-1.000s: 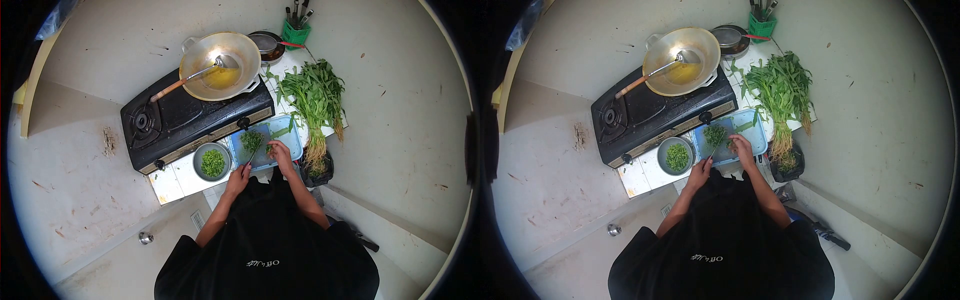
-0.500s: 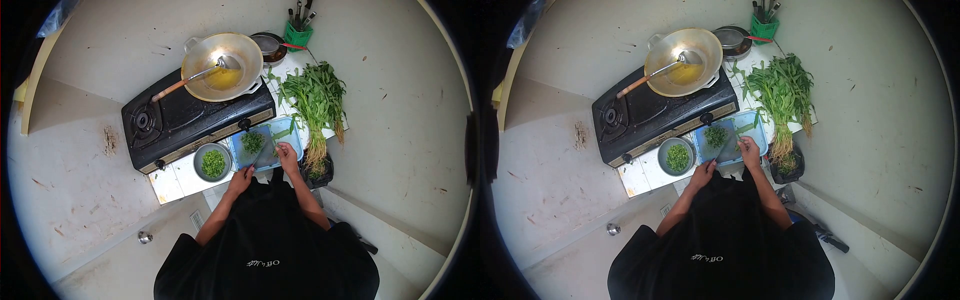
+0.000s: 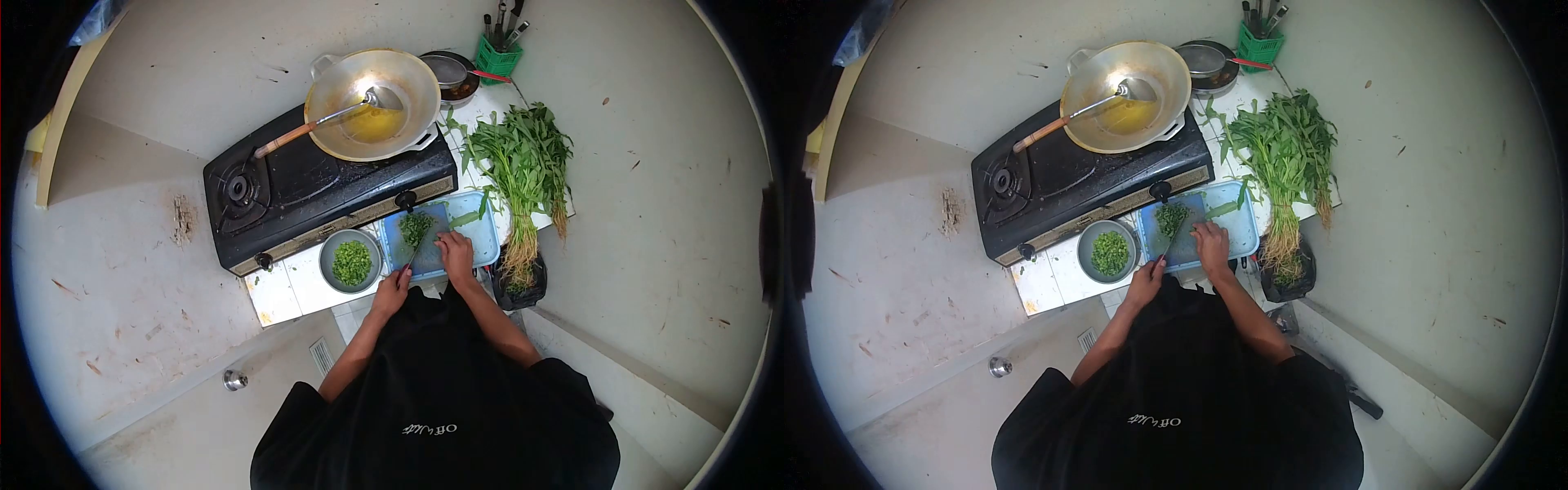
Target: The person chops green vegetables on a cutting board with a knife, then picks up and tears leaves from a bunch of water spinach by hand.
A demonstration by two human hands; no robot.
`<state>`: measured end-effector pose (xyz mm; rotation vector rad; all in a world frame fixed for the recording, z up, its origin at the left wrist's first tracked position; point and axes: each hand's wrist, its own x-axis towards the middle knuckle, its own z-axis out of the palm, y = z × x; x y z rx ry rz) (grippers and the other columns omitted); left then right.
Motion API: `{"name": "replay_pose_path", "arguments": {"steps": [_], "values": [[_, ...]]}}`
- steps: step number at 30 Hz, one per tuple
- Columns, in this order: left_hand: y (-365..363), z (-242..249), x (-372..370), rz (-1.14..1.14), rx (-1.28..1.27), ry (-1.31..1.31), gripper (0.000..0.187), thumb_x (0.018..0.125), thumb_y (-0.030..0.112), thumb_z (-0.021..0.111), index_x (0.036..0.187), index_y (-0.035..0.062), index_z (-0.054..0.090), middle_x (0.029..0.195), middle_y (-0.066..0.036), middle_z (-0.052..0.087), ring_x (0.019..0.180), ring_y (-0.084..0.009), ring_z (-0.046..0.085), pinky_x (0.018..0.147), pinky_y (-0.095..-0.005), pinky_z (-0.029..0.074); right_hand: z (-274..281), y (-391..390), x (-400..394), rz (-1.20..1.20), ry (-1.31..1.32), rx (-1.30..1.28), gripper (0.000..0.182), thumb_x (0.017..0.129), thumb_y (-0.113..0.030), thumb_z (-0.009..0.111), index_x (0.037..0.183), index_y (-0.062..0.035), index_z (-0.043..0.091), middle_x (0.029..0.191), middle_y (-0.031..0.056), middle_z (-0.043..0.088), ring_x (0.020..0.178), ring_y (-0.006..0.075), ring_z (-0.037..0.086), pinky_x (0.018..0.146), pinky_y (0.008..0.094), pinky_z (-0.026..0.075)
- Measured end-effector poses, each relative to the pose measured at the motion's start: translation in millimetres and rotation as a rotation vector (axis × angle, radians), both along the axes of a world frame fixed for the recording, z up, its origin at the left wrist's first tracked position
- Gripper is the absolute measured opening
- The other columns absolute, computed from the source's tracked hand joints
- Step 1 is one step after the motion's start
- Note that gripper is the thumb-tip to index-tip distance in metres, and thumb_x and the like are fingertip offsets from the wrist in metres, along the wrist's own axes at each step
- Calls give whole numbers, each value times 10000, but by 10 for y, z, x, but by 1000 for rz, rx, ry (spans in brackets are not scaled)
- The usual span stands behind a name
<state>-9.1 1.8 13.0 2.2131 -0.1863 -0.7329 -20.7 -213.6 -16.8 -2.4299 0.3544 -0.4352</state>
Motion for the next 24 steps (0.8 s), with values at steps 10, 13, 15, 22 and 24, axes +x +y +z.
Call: {"name": "replay_pose_path", "arguments": {"steps": [10,13,15,22,24], "values": [[-20,-7,-51,34,-53,-40,470,1038,432,505,963,-20,607,789,-276,641,804,-475,645,708,-485,491,-90,60,-112,78,-119,-16,261,794,6,666,1020,-92,752,987,85,661,910,303,618,806,435,470],[-25,50,-27,29,-31,-4,468,1039,433,504,981,-18,613,791,-280,642,814,-481,643,716,-486,491,-113,-21,-92,135,-118,-65,311,769,24,656,1048,-81,741,999,76,662,938,292,616,826,430,467],[-35,77,6,27,-26,5,469,1037,438,505,996,-16,616,799,-281,647,821,-482,644,722,-487,492,-46,-96,-57,114,-132,-79,369,743,50,648,1080,-74,729,1007,81,668,955,290,616,834,423,460],[-33,21,24,24,5,-43,472,1022,449,521,995,-9,634,807,-297,667,843,-492,662,740,-520,513,1,-188,19,255,-159,-138,363,710,60,655,1038,-73,737,981,61,676,944,263,622,831,396,443],[-29,28,37,22,2,-41,469,1021,448,523,996,-7,634,810,-297,667,843,-493,662,742,-523,513,-37,-149,-27,253,-151,-119,341,720,49,655,1023,-84,742,988,53,671,953,257,620,833,392,441]]}}
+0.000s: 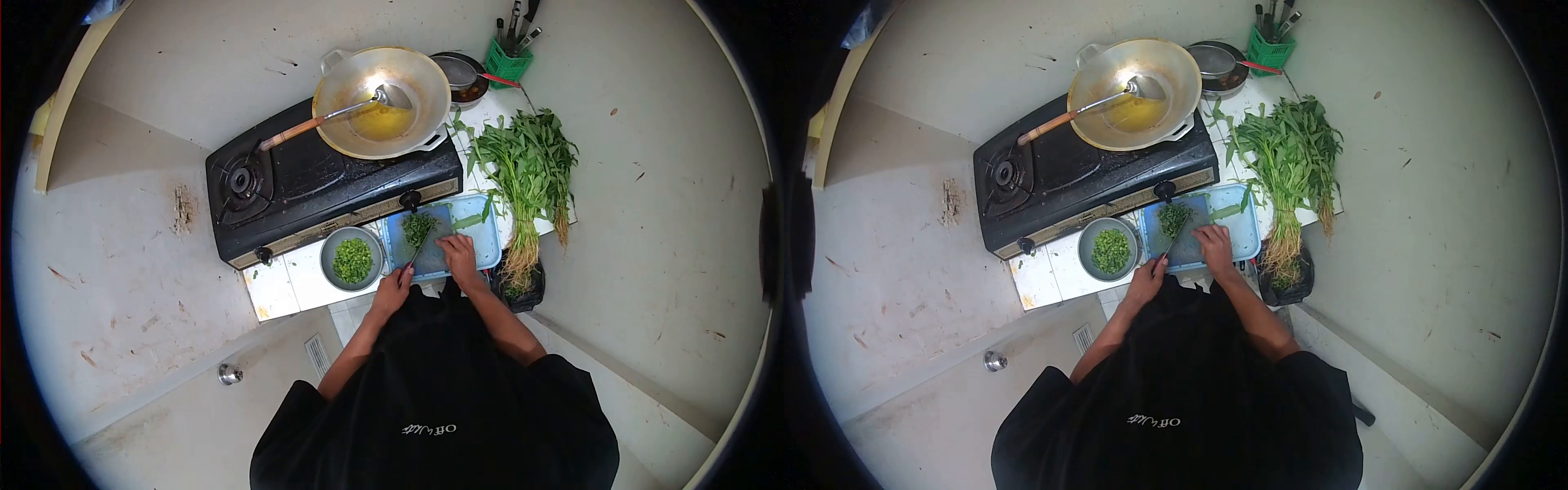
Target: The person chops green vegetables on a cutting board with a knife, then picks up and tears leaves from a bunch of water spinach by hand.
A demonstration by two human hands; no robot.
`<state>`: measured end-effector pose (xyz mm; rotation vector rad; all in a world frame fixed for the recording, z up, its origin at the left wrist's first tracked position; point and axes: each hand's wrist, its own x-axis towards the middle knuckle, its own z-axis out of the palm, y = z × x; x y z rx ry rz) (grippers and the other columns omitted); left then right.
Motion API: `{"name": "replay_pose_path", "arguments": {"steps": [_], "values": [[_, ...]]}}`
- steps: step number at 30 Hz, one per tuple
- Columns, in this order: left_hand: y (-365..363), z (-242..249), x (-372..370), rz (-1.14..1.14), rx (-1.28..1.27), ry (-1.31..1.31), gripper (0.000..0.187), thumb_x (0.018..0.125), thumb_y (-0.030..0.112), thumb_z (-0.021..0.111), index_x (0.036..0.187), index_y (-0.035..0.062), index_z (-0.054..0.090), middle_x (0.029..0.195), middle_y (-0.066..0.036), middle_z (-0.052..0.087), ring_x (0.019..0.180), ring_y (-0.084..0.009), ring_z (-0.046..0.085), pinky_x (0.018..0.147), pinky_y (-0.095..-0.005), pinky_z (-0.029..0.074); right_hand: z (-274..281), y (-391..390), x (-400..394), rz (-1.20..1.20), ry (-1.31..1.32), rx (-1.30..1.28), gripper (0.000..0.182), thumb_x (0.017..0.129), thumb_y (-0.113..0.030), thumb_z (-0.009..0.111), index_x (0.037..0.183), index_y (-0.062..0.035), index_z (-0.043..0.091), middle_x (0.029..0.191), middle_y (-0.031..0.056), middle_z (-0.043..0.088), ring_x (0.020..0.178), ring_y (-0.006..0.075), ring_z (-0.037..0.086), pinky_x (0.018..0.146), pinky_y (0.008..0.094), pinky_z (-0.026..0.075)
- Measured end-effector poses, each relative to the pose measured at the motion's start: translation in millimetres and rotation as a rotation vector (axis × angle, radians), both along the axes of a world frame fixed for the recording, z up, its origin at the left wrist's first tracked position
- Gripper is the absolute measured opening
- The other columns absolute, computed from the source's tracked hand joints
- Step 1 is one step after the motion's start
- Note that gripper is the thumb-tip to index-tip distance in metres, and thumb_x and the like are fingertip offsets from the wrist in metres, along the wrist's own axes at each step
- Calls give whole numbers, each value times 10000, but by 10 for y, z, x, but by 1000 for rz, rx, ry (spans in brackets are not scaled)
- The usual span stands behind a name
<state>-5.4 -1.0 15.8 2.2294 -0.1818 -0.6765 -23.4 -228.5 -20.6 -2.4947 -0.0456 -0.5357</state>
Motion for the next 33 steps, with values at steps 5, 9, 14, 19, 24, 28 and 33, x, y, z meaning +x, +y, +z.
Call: {"name": "replay_pose_path", "arguments": {"steps": [5,9,14,19,24,28,33], "values": [[5,6,-40,8,-29,-15,463,1019,447,528,996,-4,632,819,-294,672,843,-493,662,740,-528,516,-47,95,-65,-53,-12,77,275,733,11,669,971,-101,750,955,38,665,928,250,621,830,396,437],[1,10,-44,8,-19,4,462,1019,446,531,992,-4,631,817,-287,673,837,-490,662,731,-524,517,-66,98,-39,-99,31,129,203,767,-15,684,940,-102,744,923,46,658,904,262,611,822,399,429],[3,3,-38,0,-29,18,448,1016,439,539,1000,1,632,817,-285,675,839,-489,662,731,-521,518,24,146,-29,-127,7,100,167,810,10,682,934,-76,754,935,82,661,889,283,609,785,402,442],[-28,7,-51,-9,-11,45,462,1010,457,537,993,5,632,821,-287,675,850,-497,657,737,-528,517,-27,170,2,-202,38,313,137,844,9,657,939,-25,750,910,130,632,878,325,595,795,419,477],[-69,-1,-103,-38,-24,17,471,1012,465,525,1018,6,630,829,-294,675,860,-502,656,749,-536,518,-41,157,-30,-160,39,297,153,846,19,646,962,-21,739,928,140,637,889,346,597,812,424,487],[-81,-17,-136,-53,-19,15,474,1017,465,516,1049,6,628,840,-305,674,875,-503,658,760,-541,518,-69,148,-53,-171,35,239,163,851,23,635,977,-20,729,937,141,656,915,350,613,831,429,505],[-116,50,-132,-53,-14,-9,467,1021,459,509,1051,9,630,839,-315,671,865,-507,659,752,-554,520,-37,232,-27,-259,83,261,148,867,15,620,963,-18,728,923,144,659,913,355,619,834,436,510]]}}
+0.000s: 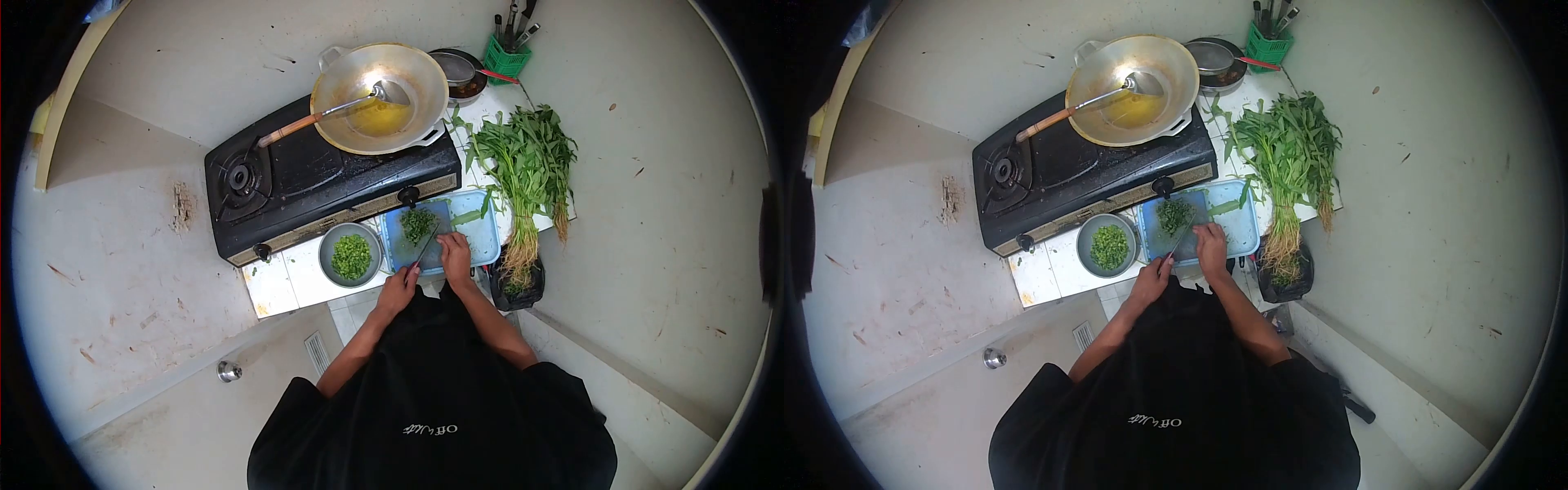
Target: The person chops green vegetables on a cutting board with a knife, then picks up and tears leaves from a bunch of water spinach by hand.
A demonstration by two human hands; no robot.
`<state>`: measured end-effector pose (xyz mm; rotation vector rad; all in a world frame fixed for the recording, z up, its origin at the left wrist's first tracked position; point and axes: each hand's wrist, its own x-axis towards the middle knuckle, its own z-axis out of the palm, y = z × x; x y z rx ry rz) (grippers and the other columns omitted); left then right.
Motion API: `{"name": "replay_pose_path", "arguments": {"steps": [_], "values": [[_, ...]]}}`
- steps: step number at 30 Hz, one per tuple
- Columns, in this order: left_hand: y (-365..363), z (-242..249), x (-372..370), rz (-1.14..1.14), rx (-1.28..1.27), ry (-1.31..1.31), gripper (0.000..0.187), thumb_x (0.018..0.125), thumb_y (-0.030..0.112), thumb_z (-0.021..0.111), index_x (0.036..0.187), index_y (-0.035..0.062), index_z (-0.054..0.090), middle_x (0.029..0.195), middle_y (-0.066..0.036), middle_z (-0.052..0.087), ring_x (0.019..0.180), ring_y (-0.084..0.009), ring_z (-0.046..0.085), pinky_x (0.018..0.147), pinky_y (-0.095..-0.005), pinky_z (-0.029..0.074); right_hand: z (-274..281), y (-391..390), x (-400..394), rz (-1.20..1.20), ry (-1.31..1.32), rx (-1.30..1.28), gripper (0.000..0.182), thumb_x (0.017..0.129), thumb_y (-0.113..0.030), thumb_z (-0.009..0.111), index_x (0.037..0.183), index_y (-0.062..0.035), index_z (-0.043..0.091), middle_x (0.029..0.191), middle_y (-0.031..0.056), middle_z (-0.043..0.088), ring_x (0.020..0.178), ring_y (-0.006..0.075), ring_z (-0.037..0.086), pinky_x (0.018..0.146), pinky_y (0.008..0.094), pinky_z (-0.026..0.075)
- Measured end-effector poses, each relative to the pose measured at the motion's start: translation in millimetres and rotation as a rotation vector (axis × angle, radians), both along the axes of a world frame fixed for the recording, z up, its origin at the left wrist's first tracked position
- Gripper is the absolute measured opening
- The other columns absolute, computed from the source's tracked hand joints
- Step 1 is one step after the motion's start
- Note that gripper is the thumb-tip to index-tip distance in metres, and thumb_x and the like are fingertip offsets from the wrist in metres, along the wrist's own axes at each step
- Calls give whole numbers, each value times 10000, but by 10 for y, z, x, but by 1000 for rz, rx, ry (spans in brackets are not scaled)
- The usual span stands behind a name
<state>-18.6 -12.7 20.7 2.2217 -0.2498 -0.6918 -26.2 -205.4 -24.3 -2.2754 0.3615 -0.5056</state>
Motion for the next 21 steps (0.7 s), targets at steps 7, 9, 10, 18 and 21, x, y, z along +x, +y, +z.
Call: {"name": "replay_pose_path", "arguments": {"steps": [7,9,10,18,21], "values": [[-46,-22,-30,-33,99,-16,457,1022,467,497,1040,27,622,827,-323,669,843,-525,652,742,-603,521,24,14,0,-29,33,24,99,863,-2,631,920,-7,712,915,151,650,899,370,611,822,448,501],[-47,-2,-38,-42,114,-26,454,1025,464,491,1035,28,620,829,-324,670,842,-525,654,742,-604,522,18,13,3,-26,21,31,99,863,1,628,916,-7,711,917,152,649,897,371,610,821,450,500],[-52,12,-40,-50,128,-35,452,1028,461,486,1030,29,619,832,-324,671,840,-526,655,742,-604,523,12,11,3,-23,9,36,99,863,5,626,913,-7,710,919,153,647,896,373,609,820,453,498],[-188,-195,-22,-58,176,-92,432,1038,430,471,1042,20,605,814,-325,667,809,-524,659,724,-612,526,-4,16,14,-24,-12,20,88,857,-5,635,913,-23,700,915,142,641,900,357,610,808,458,501],[-174,-192,-48,-63,169,-102,411,1039,418,477,1058,25,596,799,-329,661,801,-532,653,715,-620,522,-7,25,-21,-24,-17,18,95,859,-1,639,929,-21,700,910,142,643,896,355,613,806,455,502]]}}
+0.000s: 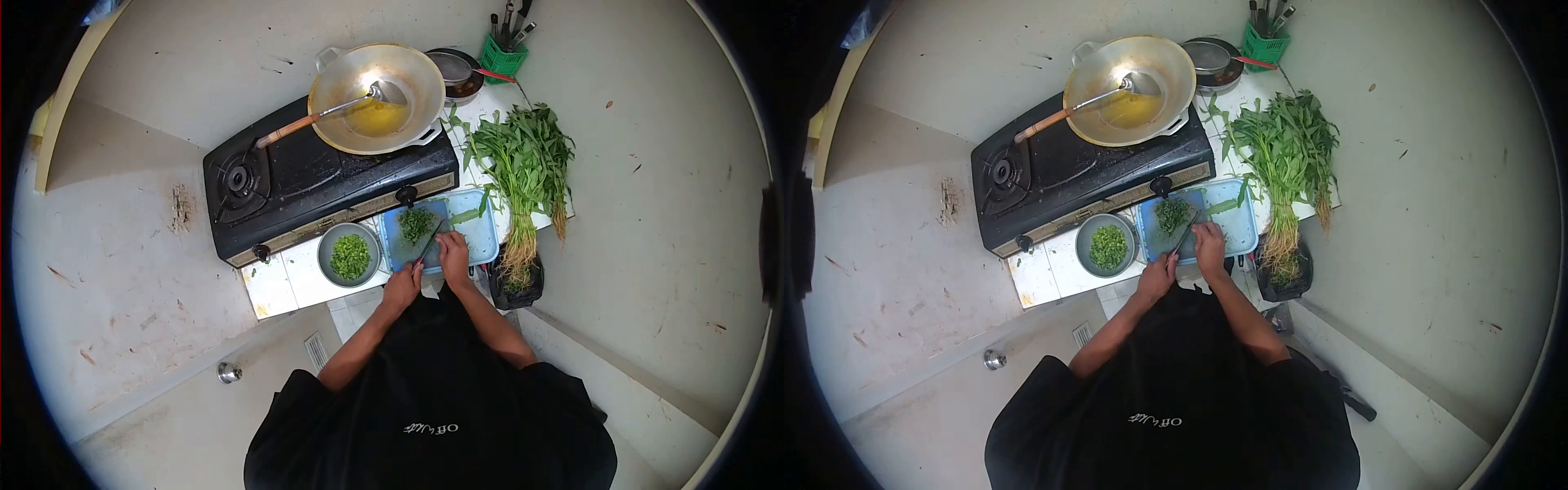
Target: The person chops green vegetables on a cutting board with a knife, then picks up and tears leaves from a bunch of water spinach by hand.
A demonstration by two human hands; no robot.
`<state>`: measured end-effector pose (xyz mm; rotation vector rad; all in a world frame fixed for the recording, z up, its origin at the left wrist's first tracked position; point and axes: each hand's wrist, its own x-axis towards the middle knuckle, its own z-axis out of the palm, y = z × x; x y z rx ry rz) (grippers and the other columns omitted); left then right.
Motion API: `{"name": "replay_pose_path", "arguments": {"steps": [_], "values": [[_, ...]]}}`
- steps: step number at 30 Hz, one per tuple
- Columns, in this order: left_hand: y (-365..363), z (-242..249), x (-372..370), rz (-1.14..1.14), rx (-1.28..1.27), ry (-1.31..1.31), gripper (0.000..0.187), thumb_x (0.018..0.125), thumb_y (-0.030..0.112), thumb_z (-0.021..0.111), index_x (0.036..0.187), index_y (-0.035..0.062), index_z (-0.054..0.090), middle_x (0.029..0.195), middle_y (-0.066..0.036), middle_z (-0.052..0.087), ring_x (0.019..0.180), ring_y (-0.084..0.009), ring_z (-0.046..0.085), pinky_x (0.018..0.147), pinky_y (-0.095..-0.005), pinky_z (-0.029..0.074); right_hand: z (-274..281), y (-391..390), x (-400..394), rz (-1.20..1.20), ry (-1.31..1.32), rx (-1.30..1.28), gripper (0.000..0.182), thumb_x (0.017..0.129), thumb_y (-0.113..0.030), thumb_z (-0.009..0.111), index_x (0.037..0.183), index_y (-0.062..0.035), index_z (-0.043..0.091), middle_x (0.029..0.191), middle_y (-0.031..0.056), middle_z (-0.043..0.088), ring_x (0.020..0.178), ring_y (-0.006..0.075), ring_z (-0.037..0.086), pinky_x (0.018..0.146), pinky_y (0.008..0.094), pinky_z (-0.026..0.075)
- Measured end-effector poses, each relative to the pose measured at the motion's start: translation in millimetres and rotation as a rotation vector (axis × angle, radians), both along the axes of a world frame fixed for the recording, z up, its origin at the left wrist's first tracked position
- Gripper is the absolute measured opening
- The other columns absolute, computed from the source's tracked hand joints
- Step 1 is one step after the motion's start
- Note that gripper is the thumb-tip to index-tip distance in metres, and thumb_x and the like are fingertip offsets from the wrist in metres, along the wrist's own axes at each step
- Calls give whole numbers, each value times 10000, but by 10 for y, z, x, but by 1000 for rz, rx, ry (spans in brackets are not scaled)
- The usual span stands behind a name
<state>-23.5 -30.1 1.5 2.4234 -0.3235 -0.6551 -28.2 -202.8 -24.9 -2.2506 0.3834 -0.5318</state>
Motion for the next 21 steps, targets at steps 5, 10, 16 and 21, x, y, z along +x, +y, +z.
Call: {"name": "replay_pose_path", "arguments": {"steps": [5,10,16,21], "values": [[140,27,-44,-8,55,-18,446,1038,434,463,1050,11,604,775,-323,665,766,-521,663,676,-602,533,4,0,-14,-1,-15,14,127,855,11,641,962,-20,702,914,145,638,902,356,615,811,450,504],[133,46,-6,40,-77,11,426,1034,425,484,1036,14,597,775,-329,658,769,-536,650,678,-618,521,19,-22,-50,24,-7,28,176,841,41,622,984,-11,711,929,157,628,912,364,618,833,453,509],[96,191,-51,-1,-53,41,416,1040,412,483,1021,11,589,778,-332,650,800,-540,643,681,-615,508,-101,-48,-32,24,38,-34,145,872,37,617,974,0,713,958,164,629,932,369,618,830,442,511],[70,116,-60,-9,-30,38,409,1039,396,491,1020,-1,587,776,-330,651,783,-537,645,670,-612,510,-14,-32,-9,14,36,6,124,869,32,620,956,10,705,946,167,625,928,375,614,827,453,509]]}}
